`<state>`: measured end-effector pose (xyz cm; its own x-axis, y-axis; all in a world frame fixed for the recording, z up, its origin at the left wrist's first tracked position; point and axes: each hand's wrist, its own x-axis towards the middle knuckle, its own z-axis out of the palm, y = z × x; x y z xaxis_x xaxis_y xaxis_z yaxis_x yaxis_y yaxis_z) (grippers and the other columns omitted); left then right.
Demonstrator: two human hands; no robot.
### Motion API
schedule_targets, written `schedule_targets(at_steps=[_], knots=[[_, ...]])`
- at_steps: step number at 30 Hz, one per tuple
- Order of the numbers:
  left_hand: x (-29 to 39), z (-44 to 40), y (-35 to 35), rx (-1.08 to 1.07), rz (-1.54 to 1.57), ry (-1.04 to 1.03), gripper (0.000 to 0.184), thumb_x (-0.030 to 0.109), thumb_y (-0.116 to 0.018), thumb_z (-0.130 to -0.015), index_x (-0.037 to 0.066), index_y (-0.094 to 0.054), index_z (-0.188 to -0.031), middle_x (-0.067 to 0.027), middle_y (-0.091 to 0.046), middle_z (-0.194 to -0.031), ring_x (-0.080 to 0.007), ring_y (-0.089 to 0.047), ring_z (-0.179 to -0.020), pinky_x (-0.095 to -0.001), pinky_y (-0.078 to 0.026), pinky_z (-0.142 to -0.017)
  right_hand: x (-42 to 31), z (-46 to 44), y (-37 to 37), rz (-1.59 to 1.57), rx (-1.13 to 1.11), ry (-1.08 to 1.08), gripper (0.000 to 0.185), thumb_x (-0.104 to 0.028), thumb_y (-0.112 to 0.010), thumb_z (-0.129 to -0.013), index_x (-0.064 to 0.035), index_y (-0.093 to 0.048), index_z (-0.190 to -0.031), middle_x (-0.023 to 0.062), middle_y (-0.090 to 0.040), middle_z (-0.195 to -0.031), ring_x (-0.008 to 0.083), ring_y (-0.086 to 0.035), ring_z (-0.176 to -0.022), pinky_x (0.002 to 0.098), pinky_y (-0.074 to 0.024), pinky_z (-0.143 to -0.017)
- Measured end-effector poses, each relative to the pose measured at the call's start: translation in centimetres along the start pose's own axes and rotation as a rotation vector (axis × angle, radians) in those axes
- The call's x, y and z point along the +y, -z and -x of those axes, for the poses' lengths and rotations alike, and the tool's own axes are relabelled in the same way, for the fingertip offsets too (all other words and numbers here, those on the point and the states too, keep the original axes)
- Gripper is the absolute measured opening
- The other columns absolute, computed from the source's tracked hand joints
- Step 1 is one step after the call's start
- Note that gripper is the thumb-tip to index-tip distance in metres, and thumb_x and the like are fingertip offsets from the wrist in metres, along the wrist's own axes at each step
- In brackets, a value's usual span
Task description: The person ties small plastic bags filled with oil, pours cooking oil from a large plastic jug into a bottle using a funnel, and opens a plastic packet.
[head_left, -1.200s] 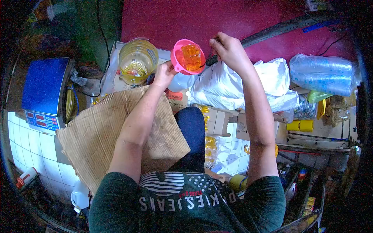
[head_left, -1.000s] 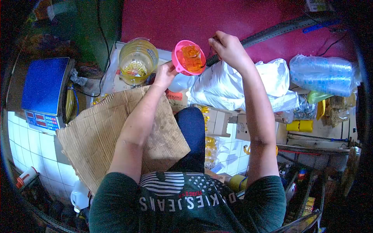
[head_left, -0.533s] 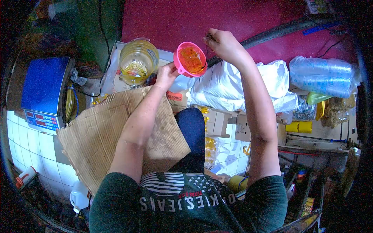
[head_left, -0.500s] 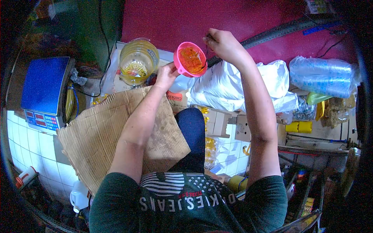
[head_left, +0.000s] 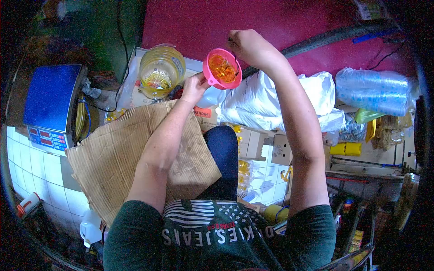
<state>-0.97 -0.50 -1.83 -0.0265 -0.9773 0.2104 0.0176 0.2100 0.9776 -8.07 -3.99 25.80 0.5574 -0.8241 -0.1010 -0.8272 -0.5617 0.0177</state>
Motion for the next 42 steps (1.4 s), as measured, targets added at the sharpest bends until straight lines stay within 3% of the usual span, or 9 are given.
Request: schedule_targets(at_steps=[5,23,29,42], knots=[[0.8,0.0,0.2,0.019,-0.010,-0.044,0.026,0.023,-0.066,-0.076,0.007,-0.062,-0.097,-0.0156,-0.064,-0.079,-0.0284,-0.063,-0.070,-0.0369,-0.048,-0.064,0.0,-1.0,-0.6,0.072,-0.036,0.008,0.021,-0.019,-0.051,-0.084,0.0015,-0.057,-0.089,0.0258,-0.058,-0.082,0.0419,-0.056,-0.080,0.0458,-0.0453,-0.067],[2.3,0.0,0.7,-0.002,0.030,0.062,0.027,0.018,-0.065,-0.078,0.004,-0.061,-0.101,-0.0130,-0.066,-0.082,-0.0156,-0.063,-0.073,-0.0299,-0.048,-0.067,-5.4,-0.3,0.4,0.351,-0.157,0.091,0.021,-0.011,-0.051,-0.078,-0.0037,-0.058,-0.097,0.0180,-0.064,-0.084,0.0331,-0.063,-0.080,0.0418,-0.0515,-0.067],[2.5,0.1,0.5,-0.005,0.202,0.063,0.030,0.017,-0.066,-0.076,0.003,-0.061,-0.102,-0.0131,-0.066,-0.081,-0.0137,-0.061,-0.071,-0.0292,-0.048,-0.066,-6.3,-0.2,1.1,0.375,-0.160,0.101,0.022,-0.008,-0.051,-0.078,-0.0036,-0.058,-0.098,0.0173,-0.064,-0.083,0.0324,-0.063,-0.079,0.0412,-0.0521,-0.067],[1.5,-0.4,0.4,-0.028,0.131,-0.019,0.029,0.019,-0.066,-0.076,0.006,-0.062,-0.102,-0.0138,-0.066,-0.086,-0.0180,-0.064,-0.077,-0.0319,-0.048,-0.068,-8.2,-1.0,1.1,0.421,-0.266,0.100,0.020,-0.008,-0.055,-0.075,-0.0033,-0.061,-0.093,0.0159,-0.065,-0.084,0.0305,-0.064,-0.080,0.0390,-0.0522,-0.068]])
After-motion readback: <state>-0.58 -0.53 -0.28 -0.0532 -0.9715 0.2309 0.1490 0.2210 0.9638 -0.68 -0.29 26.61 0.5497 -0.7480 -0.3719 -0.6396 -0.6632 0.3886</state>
